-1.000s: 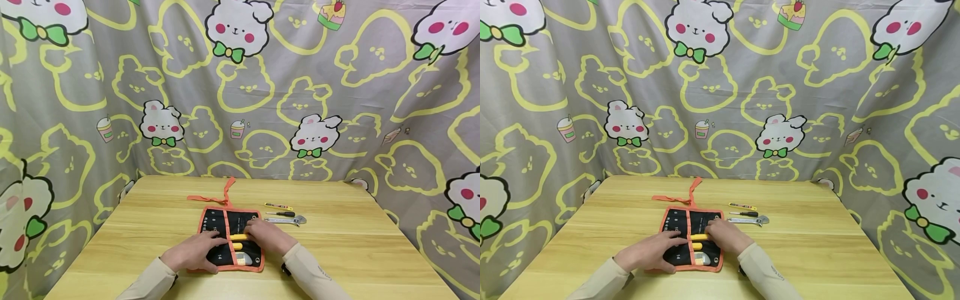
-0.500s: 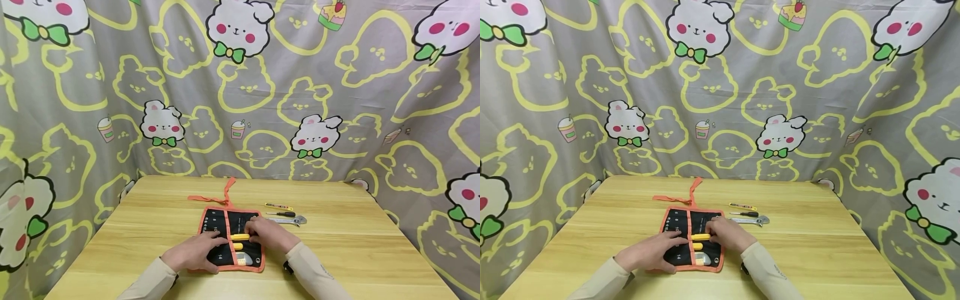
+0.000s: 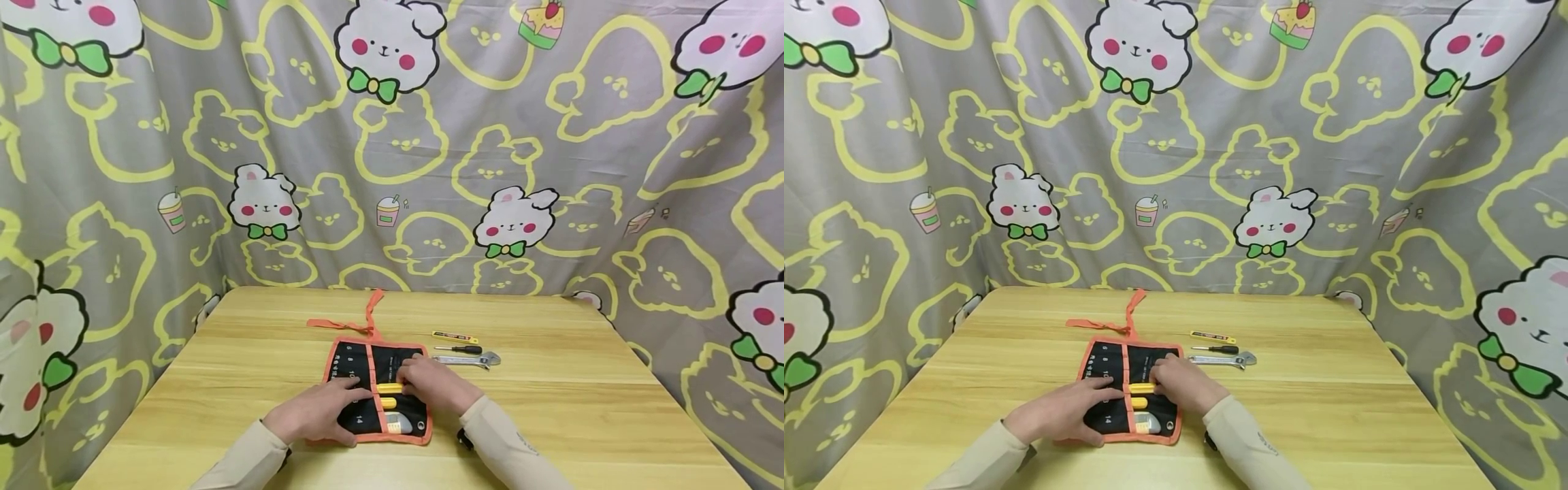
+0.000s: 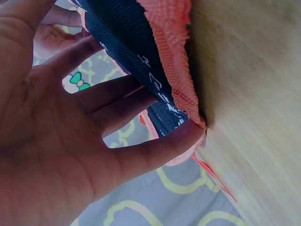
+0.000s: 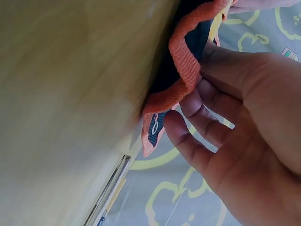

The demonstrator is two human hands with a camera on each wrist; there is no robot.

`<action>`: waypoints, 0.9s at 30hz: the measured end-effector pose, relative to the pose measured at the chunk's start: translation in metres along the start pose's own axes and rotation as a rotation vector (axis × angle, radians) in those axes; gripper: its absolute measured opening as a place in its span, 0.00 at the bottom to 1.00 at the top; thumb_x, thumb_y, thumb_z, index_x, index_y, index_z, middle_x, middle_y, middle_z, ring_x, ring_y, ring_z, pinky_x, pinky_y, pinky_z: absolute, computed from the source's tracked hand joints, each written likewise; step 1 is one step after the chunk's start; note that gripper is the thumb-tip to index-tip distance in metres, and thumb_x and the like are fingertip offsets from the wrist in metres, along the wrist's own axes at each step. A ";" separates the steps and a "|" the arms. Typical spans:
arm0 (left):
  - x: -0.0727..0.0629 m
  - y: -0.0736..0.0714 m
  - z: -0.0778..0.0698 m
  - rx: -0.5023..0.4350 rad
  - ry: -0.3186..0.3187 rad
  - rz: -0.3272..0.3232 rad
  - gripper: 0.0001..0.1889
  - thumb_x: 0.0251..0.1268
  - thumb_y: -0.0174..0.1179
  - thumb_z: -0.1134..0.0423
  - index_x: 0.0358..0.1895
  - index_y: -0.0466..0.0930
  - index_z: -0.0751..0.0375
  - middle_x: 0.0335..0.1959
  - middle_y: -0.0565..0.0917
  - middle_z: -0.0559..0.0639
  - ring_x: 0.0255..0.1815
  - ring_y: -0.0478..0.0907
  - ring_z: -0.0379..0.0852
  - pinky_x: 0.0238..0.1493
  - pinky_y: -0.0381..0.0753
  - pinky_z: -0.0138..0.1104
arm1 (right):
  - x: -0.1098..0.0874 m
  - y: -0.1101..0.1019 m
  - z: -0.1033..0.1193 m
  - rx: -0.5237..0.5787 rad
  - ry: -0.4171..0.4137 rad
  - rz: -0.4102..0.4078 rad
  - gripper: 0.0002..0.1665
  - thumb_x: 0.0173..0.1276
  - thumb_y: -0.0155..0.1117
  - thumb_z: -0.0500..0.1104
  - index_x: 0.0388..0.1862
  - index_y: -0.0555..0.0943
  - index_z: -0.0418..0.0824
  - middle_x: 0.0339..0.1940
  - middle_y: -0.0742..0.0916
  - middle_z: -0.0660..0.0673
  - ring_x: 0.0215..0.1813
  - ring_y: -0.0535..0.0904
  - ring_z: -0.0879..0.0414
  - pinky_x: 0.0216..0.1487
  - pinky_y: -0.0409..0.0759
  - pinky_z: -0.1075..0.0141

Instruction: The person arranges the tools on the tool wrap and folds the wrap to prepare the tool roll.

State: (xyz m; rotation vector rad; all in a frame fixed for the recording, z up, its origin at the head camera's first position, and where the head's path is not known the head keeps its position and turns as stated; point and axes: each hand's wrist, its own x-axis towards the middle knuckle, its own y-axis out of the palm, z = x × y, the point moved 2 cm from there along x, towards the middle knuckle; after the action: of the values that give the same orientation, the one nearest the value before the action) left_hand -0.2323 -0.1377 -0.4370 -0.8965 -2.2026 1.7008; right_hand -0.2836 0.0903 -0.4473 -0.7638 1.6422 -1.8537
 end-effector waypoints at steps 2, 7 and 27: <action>0.000 0.000 0.000 0.008 0.004 -0.003 0.39 0.54 0.76 0.41 0.71 0.74 0.39 0.74 0.71 0.57 0.71 0.72 0.59 0.66 0.75 0.55 | 0.001 0.000 0.002 -0.016 0.002 0.004 0.04 0.74 0.67 0.45 0.38 0.86 0.48 0.36 0.85 0.55 0.36 0.72 0.61 0.40 0.76 0.69; 0.000 -0.001 -0.001 0.012 0.012 -0.008 0.39 0.54 0.76 0.42 0.71 0.74 0.40 0.74 0.71 0.57 0.71 0.72 0.59 0.66 0.75 0.55 | 0.002 0.002 0.006 -0.074 -0.015 0.010 0.06 0.75 0.65 0.45 0.43 0.88 0.48 0.40 0.87 0.54 0.38 0.75 0.61 0.43 0.79 0.67; -0.003 -0.001 -0.001 -0.006 0.034 -0.012 0.38 0.55 0.76 0.43 0.71 0.75 0.41 0.75 0.70 0.58 0.73 0.70 0.60 0.67 0.74 0.56 | 0.001 0.001 0.010 -0.029 0.002 0.012 0.06 0.75 0.65 0.44 0.42 0.88 0.47 0.41 0.88 0.53 0.39 0.77 0.60 0.44 0.79 0.66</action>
State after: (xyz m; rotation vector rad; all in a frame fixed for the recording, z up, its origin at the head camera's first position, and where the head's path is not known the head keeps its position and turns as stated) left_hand -0.2296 -0.1388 -0.4350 -0.9057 -2.1880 1.6618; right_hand -0.2768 0.0829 -0.4471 -0.7628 1.6752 -1.8269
